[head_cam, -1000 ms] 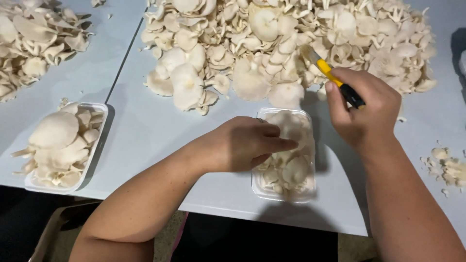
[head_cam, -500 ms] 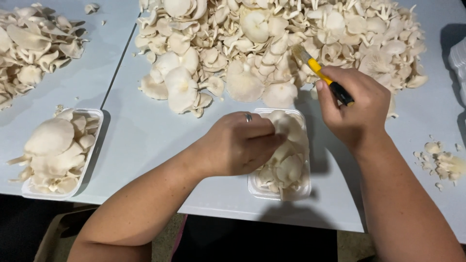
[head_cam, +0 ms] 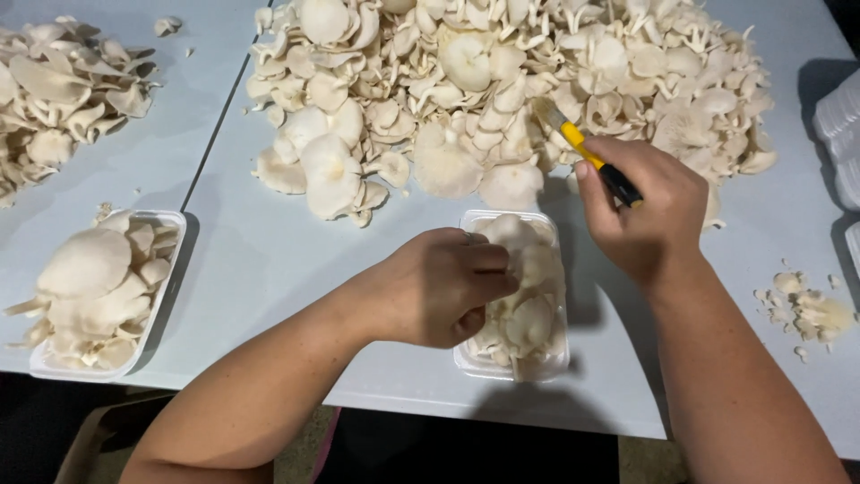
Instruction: Cleaning mushrooms with a brush and sorting them into foam trays for packaging.
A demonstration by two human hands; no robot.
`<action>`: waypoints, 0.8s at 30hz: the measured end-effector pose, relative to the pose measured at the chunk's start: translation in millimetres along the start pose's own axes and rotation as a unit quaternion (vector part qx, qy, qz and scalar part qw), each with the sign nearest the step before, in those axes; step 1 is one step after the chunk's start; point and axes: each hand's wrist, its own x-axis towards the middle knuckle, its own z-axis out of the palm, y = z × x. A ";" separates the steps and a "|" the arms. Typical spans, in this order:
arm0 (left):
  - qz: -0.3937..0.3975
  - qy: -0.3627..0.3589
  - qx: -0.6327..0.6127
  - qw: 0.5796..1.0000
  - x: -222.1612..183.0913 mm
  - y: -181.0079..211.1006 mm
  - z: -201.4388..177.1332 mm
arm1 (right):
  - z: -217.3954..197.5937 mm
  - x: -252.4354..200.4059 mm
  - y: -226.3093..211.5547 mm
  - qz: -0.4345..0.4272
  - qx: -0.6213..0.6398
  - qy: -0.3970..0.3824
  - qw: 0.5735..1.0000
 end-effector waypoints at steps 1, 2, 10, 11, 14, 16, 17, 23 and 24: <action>0.001 0.000 0.001 1.000 2.9 2.4 -3.5 | 0.3 -0.6 0.4 0.000 -0.001 0.001 1.000; 0.013 0.026 -0.016 0.999 5.5 4.9 -7.2 | 0.9 -0.8 0.7 0.001 -0.006 0.007 1.000; 0.006 0.071 0.062 0.996 -2.1 -4.2 20.0 | 0.1 0.0 -0.9 0.002 -0.011 0.011 1.000; -0.005 0.055 0.061 0.997 -2.7 -5.7 21.5 | 0.8 -0.3 0.4 0.002 -0.012 0.008 1.000; -0.020 0.025 0.054 0.998 -2.8 -8.9 24.0 | 2.2 -1.9 1.9 0.004 -0.014 0.005 1.000; -0.025 0.011 0.049 0.998 -2.3 -10.0 24.4 | 3.0 -2.3 3.1 0.005 -0.012 0.005 1.000; -0.029 0.000 0.039 0.999 -2.2 -10.2 24.7 | 3.4 -2.8 3.9 0.002 -0.017 0.004 1.000; -0.025 -0.003 0.030 0.999 -3.4 -14.0 33.8 | 5.1 -4.8 5.8 -0.003 -0.022 -0.002 1.000; -0.029 -0.002 0.013 0.999 -3.0 -14.5 34.2 | 5.0 -4.8 5.4 0.001 -0.020 -0.003 1.000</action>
